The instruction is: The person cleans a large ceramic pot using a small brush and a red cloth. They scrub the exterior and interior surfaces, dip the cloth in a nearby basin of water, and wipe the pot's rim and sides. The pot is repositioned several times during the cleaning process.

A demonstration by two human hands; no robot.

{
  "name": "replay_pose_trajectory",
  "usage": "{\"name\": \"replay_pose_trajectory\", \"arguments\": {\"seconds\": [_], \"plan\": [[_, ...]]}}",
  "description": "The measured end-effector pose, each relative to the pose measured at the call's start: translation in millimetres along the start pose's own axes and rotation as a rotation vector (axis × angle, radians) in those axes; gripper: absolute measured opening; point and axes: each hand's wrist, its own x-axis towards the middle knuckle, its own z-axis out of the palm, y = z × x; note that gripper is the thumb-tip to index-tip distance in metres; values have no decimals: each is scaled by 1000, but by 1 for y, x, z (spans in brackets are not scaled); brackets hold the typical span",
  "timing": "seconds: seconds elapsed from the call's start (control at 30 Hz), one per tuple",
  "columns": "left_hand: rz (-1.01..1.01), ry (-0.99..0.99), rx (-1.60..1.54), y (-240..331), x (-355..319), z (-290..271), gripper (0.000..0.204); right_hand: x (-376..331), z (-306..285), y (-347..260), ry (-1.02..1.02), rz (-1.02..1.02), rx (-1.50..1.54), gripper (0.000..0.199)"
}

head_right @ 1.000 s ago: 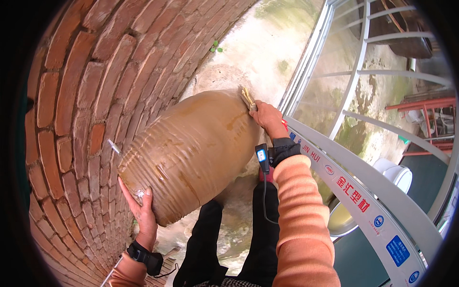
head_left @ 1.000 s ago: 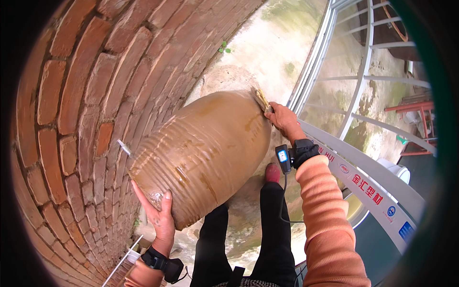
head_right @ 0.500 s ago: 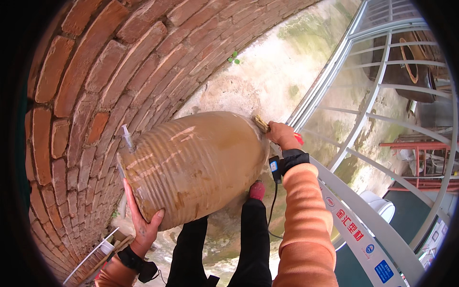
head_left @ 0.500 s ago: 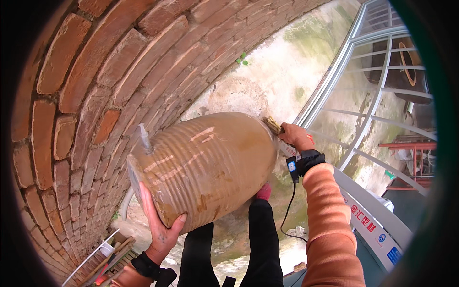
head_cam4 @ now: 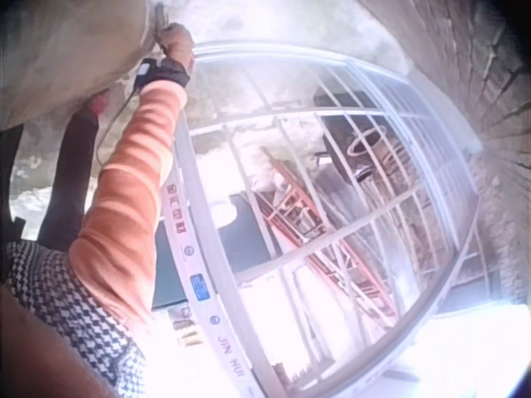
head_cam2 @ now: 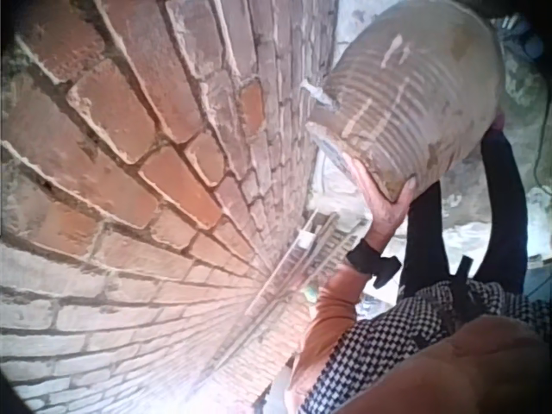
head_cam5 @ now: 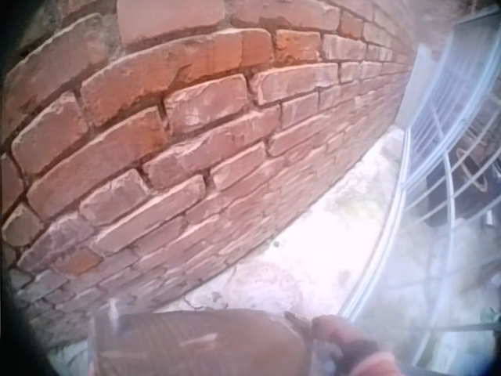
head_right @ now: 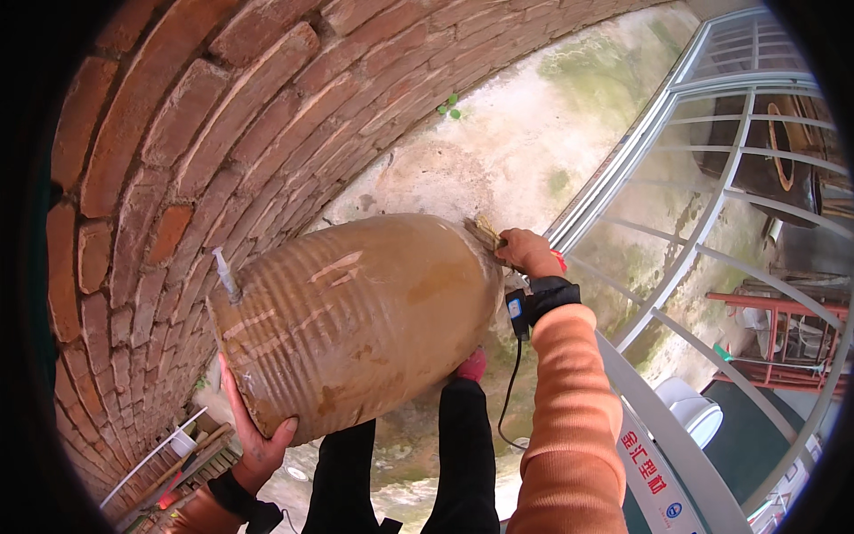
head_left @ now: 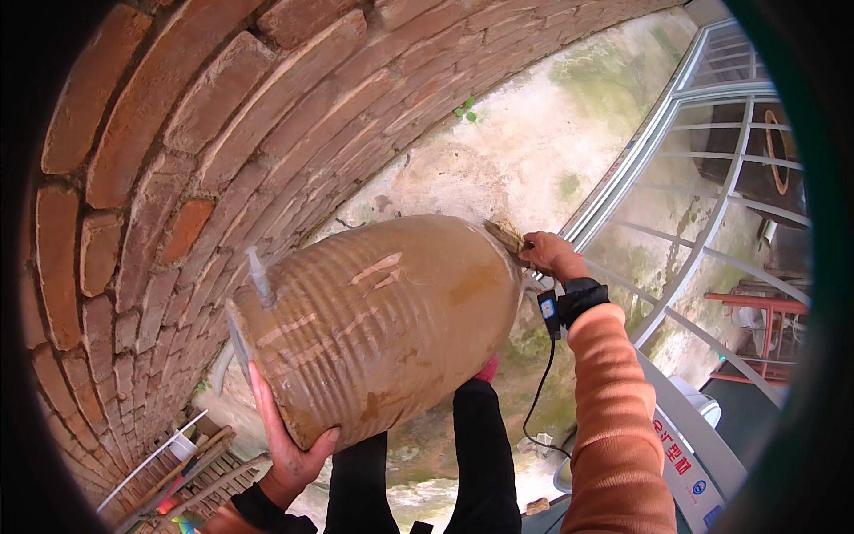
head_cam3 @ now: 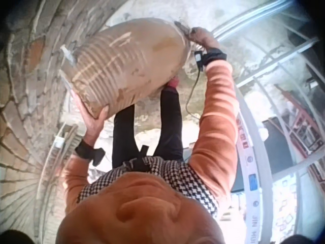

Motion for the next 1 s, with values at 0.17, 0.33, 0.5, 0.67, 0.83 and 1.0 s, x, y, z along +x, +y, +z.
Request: {"name": "replay_pose_trajectory", "arguments": {"seconds": [0.17, 0.33, 0.5, 0.67, 0.83, 1.0], "plan": [[0, -4, 27, -8, -17, 2, 103, 21, -14, 10, 42, -15, 203, 47], [-50, -30, 50, -10, -35, 7, 107, 30, 1, 5, -116, -49, -132, 41], [-70, -95, 13, -6, -45, 9, 111, 41, -17, 22, -79, 25, -68, 40], [34, -105, 111, -4, -47, 11, 113, 55, -10, 21, -304, -103, 41, 54], [-5, -81, 84, -4, -48, 13, 115, 59, 1, 2, -90, -77, -235, 36], [-30, -69, 51, -14, -53, 10, 118, 69, -22, 16, -211, -28, 229, 54]]}}
